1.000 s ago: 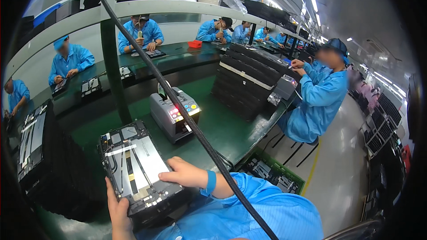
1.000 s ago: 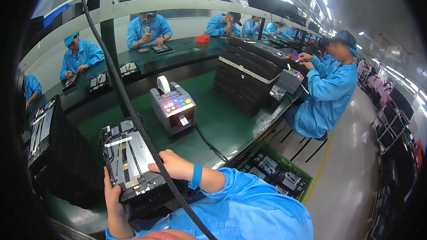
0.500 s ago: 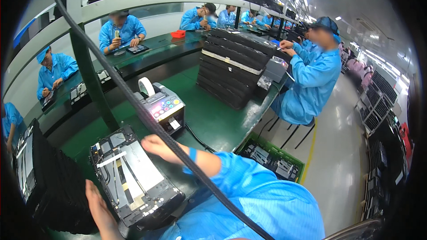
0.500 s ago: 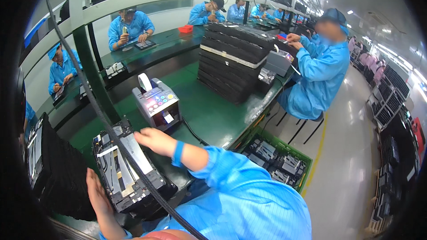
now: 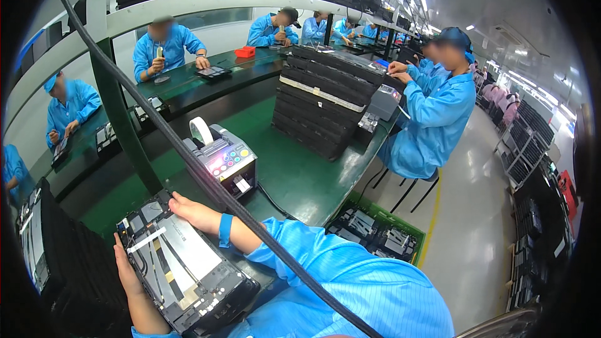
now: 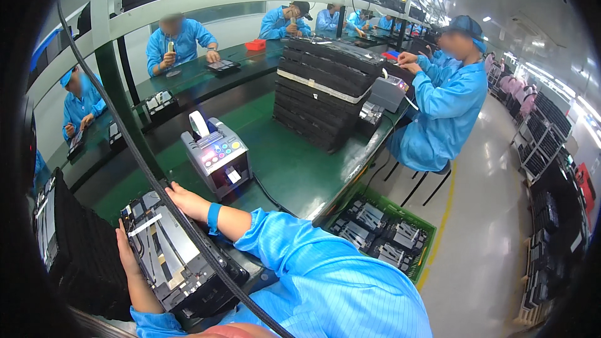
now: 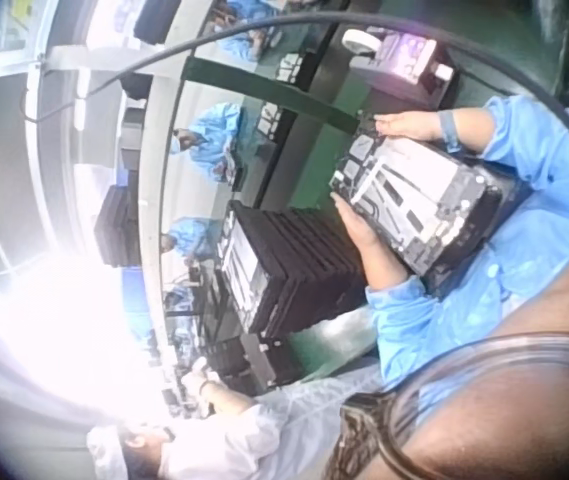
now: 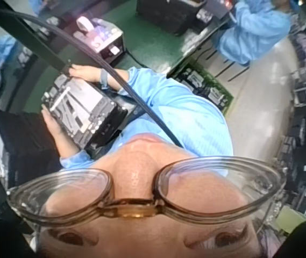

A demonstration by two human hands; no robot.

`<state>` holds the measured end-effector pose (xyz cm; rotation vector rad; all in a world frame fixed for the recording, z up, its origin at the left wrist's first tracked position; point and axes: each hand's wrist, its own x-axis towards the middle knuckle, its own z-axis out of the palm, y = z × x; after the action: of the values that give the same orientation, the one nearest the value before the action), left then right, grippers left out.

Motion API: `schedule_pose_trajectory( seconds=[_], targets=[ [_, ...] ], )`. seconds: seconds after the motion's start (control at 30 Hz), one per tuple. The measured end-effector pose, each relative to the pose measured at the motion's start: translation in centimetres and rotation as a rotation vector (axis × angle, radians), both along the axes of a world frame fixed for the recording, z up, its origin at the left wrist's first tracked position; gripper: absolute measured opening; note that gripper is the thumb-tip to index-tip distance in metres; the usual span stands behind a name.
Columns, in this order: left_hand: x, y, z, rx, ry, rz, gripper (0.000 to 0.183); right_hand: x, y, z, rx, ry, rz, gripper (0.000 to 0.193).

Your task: Assembling screen components by applying adhesive strips or labels.

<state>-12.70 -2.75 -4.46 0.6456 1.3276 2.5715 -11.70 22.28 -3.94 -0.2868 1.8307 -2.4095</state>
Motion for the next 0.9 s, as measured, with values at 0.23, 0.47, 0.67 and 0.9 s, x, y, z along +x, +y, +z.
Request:
schedule_pose_trajectory(
  seconds=[0.23,0.47,0.67,0.9],
  targets=[
    [4.7,-0.1,-1.2,-0.152,-0.134,0.276,0.062,8.0,0.9,2.6,-0.362,-0.161,0.177,0.066],
    [13.8,1.1,0.3,-0.016,-0.601,0.209,0.064,13.8,0.3,1.7,0.006,0.046,-0.028,0.091],
    [14.8,1.9,1.1,0.056,-0.538,0.127,0.065,14.0,0.4,1.1,0.048,0.039,-0.013,0.09],
    [15.5,1.4,-0.1,0.049,-0.55,0.218,0.063,15.1,0.4,1.2,-0.089,0.061,0.033,0.09]
  ],
)
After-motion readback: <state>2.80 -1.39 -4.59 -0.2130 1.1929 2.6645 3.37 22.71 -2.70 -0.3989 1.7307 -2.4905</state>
